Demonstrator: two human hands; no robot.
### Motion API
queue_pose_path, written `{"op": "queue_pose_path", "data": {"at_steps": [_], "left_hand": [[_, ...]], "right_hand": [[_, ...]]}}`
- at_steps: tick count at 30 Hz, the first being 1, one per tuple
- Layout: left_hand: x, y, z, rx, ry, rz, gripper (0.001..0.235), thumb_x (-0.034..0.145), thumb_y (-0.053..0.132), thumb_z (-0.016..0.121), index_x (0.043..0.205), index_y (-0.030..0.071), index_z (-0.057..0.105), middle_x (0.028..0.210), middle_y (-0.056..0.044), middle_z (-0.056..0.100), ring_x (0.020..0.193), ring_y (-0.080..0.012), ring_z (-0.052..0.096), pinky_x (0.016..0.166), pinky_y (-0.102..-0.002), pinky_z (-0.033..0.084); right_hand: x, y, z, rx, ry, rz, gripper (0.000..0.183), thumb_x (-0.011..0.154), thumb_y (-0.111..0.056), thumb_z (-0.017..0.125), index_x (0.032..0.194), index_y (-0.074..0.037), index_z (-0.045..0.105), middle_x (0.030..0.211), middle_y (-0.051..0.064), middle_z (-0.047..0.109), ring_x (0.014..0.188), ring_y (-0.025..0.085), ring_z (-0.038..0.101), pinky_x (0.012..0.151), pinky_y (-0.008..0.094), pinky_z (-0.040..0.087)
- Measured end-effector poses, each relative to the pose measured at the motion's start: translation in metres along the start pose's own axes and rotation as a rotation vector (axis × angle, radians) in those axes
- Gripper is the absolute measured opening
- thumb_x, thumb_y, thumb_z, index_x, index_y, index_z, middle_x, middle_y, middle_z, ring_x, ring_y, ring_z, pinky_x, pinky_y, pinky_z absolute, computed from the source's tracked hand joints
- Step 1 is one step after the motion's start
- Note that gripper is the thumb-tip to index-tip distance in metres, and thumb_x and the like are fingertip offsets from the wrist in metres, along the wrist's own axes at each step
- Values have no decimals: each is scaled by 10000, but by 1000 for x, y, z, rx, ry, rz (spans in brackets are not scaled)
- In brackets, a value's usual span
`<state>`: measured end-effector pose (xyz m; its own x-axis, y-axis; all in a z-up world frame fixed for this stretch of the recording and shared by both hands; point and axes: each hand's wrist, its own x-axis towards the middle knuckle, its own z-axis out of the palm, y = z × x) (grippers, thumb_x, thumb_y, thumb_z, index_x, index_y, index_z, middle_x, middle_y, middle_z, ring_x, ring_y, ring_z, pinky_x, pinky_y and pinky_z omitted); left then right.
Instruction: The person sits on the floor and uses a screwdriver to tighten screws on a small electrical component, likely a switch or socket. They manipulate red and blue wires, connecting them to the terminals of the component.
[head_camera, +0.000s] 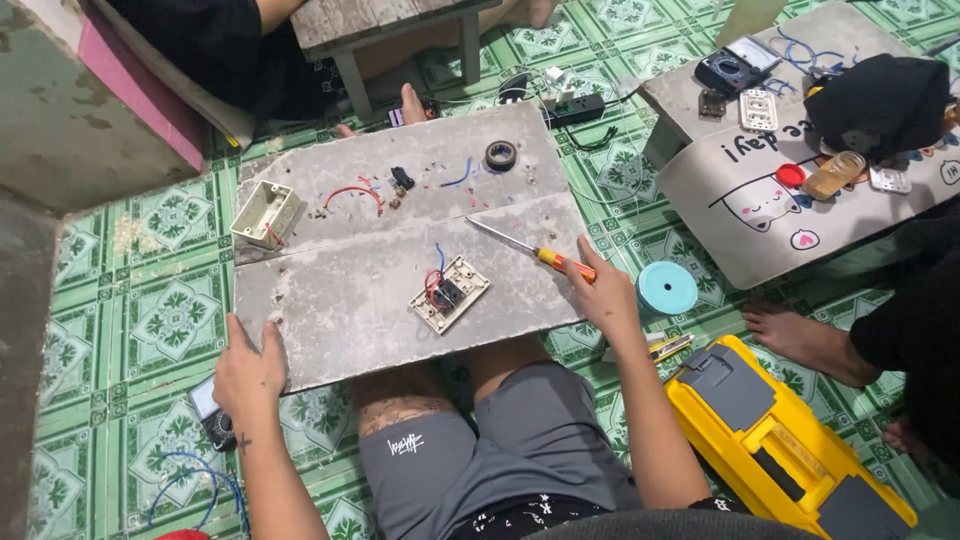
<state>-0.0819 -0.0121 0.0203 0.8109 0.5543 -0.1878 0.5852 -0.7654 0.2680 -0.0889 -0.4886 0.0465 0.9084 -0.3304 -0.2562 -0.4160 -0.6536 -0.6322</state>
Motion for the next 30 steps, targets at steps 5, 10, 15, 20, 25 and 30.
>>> {"op": "queue_pose_path", "data": {"at_steps": [5, 10, 15, 20, 25, 30], "left_hand": [[-25, -4, -5, 15, 1, -6, 724, 1048, 627, 344, 1658, 237, 337, 1286, -292, 651, 1203, -489, 623, 958, -629, 482], [-52, -1, -16, -25, -25, -14, 714, 1064, 580, 344, 1662, 190, 344, 1291, -311, 643, 1193, -512, 620, 949, -636, 479], [-71, 9, -30, 10, -86, -51, 743, 1048, 581, 267, 1692, 219, 194, 1207, -267, 643, 1122, -445, 603, 905, -582, 483], [-80, 3, -28, -15, -97, -72, 749, 1023, 586, 273, 1686, 248, 189, 1297, -289, 596, 1180, -480, 564, 935, -608, 445], [-88, -3, -26, -10, -105, -71, 747, 1027, 573, 269, 1689, 238, 179, 1254, -287, 600, 1138, -480, 580, 919, -589, 449], [-97, -9, -25, -5, -100, -68, 749, 1031, 577, 280, 1691, 236, 181, 1196, -285, 612, 1110, -465, 597, 916, -576, 457]], "right_hand": [[-10, 16, -2, -2, 2, 11, 696, 948, -638, 505, 1572, -332, 460, 1384, 203, 654, 1281, 468, 581, 1110, 526, 446], [-31, 13, -12, -24, 0, 32, 687, 950, -634, 500, 1569, -339, 461, 1368, 226, 655, 1280, 470, 580, 1105, 531, 453], [-32, 31, -9, -94, 3, 56, 694, 942, -641, 417, 1579, -371, 470, 937, 162, 723, 817, 295, 610, 754, 401, 439], [-33, 57, -2, -147, 29, -25, 675, 972, -601, 410, 1595, -345, 449, 1000, 148, 747, 845, 288, 640, 725, 420, 442], [-42, 65, -3, -171, 23, -32, 664, 983, -575, 404, 1604, -342, 435, 1179, 174, 732, 965, 363, 669, 770, 459, 458], [-51, 76, -6, -179, 17, -10, 678, 975, -574, 404, 1612, -343, 420, 1255, 175, 701, 1096, 404, 642, 857, 471, 452]]}}
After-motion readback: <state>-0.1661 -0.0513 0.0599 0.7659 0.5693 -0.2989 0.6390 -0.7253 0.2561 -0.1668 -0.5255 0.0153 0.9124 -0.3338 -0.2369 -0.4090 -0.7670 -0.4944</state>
